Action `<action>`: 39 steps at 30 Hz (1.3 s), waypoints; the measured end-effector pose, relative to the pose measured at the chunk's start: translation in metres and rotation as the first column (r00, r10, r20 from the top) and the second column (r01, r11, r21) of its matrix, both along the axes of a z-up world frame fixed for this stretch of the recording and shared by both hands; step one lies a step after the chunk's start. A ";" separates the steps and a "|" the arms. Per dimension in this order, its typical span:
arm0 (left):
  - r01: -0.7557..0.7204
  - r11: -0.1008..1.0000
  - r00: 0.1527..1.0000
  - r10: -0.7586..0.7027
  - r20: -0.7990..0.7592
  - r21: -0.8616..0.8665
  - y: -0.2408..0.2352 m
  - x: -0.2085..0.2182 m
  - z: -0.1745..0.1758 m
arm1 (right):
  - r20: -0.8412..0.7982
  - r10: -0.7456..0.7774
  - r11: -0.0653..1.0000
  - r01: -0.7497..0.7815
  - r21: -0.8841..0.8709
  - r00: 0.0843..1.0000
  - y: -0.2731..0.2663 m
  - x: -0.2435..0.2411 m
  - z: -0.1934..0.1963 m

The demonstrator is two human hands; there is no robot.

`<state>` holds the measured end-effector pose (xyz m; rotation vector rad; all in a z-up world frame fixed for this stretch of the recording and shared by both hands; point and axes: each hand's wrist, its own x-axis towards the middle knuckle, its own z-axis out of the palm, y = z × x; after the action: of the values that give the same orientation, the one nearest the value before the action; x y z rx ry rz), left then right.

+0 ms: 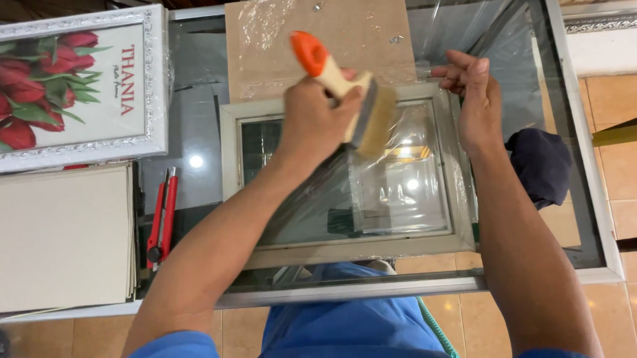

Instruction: The person is brushing dust off a small picture frame and then wiping it with a cloth.

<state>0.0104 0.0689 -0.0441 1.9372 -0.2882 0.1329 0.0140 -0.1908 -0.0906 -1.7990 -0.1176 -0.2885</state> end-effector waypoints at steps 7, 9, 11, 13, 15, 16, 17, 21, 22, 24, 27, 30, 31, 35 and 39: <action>-0.357 0.876 0.905 0.410 -0.110 0.324 0.159 -0.043 0.035 | 0.071 0.045 0.994 -0.038 -0.103 0.996 0.003 -0.003 -0.002; -0.362 0.879 0.924 0.382 -0.004 0.310 0.172 -0.061 0.048 | 0.191 0.049 0.950 0.013 -0.311 0.980 0.016 -0.011 0.008; -0.370 0.880 0.929 0.356 0.104 0.297 0.173 -0.074 0.060 | 0.305 0.088 0.864 0.080 -0.497 0.948 0.047 -0.022 0.034; -0.313 0.891 0.947 0.267 0.179 0.329 0.159 -0.083 0.071 | 0.274 0.381 0.796 -0.162 -0.583 0.883 0.094 -0.042 0.073; -0.208 0.936 0.955 0.133 0.264 0.283 0.146 -0.082 0.063 | 0.144 0.500 0.746 -0.340 -0.572 0.854 0.139 -0.048 0.083; -0.084 0.964 0.935 -0.011 0.355 0.252 0.139 -0.079 0.060 | 0.020 0.601 0.680 -0.498 -0.538 0.799 0.161 -0.050 0.089; -0.093 0.964 0.935 -0.002 0.356 0.250 0.137 -0.079 0.057 | 0.020 0.608 0.675 -0.503 -0.540 0.794 0.170 -0.046 0.085; -0.158 0.987 0.896 0.134 0.423 0.021 0.152 -0.060 0.047 | -0.096 0.556 0.675 -0.515 -0.528 0.826 0.200 -0.025 0.077; -0.216 0.974 0.893 0.223 0.392 -0.062 0.160 -0.052 0.044 | -0.020 0.537 0.676 -0.444 -0.589 0.844 0.204 -0.019 0.077; -0.323 0.946 0.886 0.298 0.355 0.012 0.177 -0.027 0.010 | 0.147 0.540 0.723 -0.368 -0.584 0.829 0.213 -0.009 0.075; -0.397 0.907 0.908 0.366 0.204 0.139 0.179 -0.001 -0.029 | 0.309 0.579 0.719 -0.294 -0.630 0.755 0.219 -0.009 0.070; -0.365 0.904 0.927 0.328 0.183 0.225 0.171 0.012 -0.067 | 0.215 0.682 0.600 -0.366 -0.712 0.699 0.216 -0.055 0.081; -0.370 0.887 0.913 0.292 0.286 0.277 0.169 0.012 -0.081 | 0.135 0.733 0.537 -0.446 -0.716 0.667 0.215 -0.079 0.087; -0.401 0.869 0.898 0.312 0.309 0.289 0.164 0.013 -0.084 | -0.098 0.841 0.379 -0.708 -0.596 0.532 0.204 -0.139 0.103; -0.400 0.862 0.893 0.289 0.346 0.312 0.164 0.011 -0.083 | -0.123 0.728 0.667 -0.739 -0.097 0.674 0.213 -0.162 0.106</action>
<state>0.0212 0.2333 -0.1269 2.3432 -0.1547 0.6487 -0.1484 0.0218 0.0150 -1.7427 -0.8171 0.3873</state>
